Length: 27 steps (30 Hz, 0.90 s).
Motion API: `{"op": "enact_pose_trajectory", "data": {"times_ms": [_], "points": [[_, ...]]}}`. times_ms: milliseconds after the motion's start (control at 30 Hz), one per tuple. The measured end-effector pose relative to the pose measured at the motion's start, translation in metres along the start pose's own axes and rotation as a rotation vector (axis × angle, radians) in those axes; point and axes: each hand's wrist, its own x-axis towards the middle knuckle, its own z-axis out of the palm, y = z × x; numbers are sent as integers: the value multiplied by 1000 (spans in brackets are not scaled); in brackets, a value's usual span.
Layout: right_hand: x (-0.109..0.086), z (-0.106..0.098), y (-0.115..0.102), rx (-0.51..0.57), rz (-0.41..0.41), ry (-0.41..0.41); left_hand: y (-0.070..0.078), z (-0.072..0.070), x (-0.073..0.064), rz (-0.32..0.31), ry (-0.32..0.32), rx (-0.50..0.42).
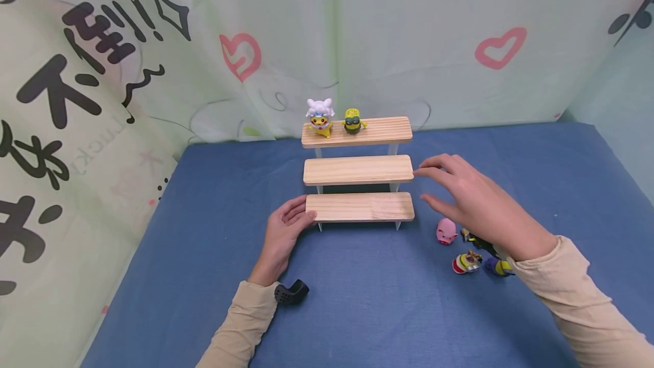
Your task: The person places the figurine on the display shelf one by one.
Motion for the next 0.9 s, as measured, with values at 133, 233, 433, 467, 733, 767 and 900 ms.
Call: {"op": "enact_pose_trajectory", "data": {"times_ms": [133,233,433,467,733,767,900], "points": [[-5,1,-1,-2,-2,2,0,-1,0,-3,3,7],[-9,1,-2,3,-6,9,1,-1,-1,-3,2,11],[-19,2,0,9,-30,29,1,-1,0,3,-5,15],[-21,3,0,7,-32,30,1,-1,0,4,-6,13],[-36,6,3,-14,-23,25,0,0,0,5,-3,12],[-38,6,3,-13,-20,22,0,-1,0,5,-3,12],[-45,9,4,-10,-7,3,0,-1,0,9,-4,7]]}}
